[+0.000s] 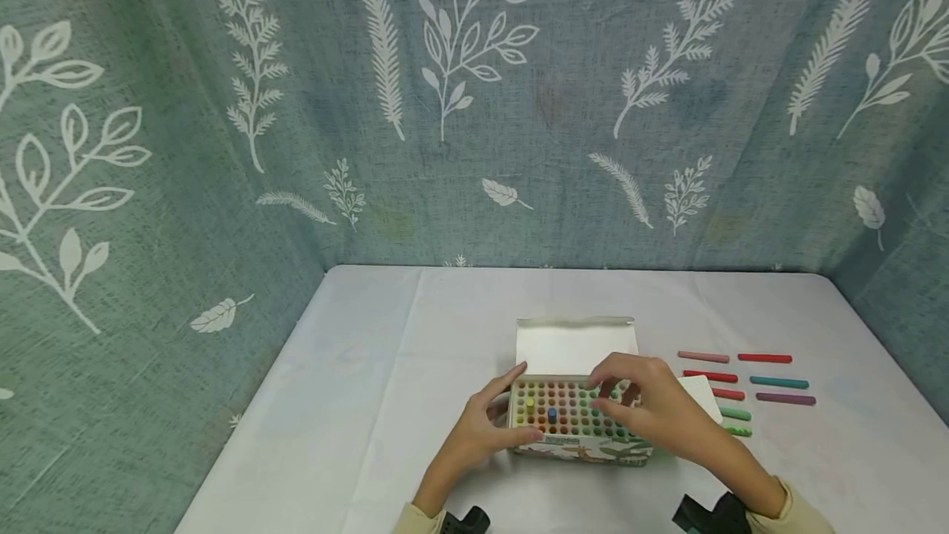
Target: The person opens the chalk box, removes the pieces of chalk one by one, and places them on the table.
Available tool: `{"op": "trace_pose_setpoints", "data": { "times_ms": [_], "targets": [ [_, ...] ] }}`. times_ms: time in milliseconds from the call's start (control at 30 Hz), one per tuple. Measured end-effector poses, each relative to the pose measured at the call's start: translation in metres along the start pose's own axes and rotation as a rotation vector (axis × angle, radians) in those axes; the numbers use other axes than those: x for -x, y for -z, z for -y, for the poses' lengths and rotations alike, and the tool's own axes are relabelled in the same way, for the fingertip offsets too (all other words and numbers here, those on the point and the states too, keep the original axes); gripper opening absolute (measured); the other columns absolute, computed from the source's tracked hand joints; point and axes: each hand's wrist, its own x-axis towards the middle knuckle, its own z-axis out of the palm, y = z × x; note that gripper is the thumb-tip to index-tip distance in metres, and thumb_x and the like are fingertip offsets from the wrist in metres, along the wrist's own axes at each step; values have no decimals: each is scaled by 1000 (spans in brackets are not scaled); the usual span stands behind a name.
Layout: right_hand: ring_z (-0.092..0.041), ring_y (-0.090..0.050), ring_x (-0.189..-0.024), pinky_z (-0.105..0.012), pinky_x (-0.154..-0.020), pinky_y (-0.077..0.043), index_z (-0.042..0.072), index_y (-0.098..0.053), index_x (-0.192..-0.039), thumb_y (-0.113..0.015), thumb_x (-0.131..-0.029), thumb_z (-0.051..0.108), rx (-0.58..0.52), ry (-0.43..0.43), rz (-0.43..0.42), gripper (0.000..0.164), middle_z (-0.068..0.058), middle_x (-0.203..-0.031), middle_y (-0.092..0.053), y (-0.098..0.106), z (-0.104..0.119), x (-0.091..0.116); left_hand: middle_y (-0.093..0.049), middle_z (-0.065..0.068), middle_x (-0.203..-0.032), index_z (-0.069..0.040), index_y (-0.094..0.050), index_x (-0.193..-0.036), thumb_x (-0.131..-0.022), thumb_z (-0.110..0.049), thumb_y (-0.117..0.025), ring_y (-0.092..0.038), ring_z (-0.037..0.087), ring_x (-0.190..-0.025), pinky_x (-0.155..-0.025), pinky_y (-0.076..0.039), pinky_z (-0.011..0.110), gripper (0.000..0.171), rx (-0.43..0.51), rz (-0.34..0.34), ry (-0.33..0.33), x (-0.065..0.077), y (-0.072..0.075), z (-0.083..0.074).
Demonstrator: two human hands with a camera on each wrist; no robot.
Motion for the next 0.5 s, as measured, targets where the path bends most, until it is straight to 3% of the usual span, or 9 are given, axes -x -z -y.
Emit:
{"op": "trace_pose_setpoints", "data": {
  "times_ms": [167, 500],
  "targets": [
    [-6, -60, -75, -21, -54, -52, 12, -68, -96, -74, -80, 1, -20, 15, 60, 20, 0, -91, -66, -12, -3, -7, -35, 1, -147, -34, -33, -147, -79, -26, -79, -45, 32, -125, -102, -41, 46, 82, -7, -5, 3, 0, 0, -1],
    [-7, -59, -75, -21, -54, -50, 11, -68, -94, -74, -80, 2, -16, -61, 147, 17, 2, -90, -65, -36, -10, -16, -35, 1, -147, -33, -34, -147, -79, -27, -79, -43, 31, -127, -103, -40, 47, 82, -10, -5, -7, 0, 1, -1]
  ]
}}
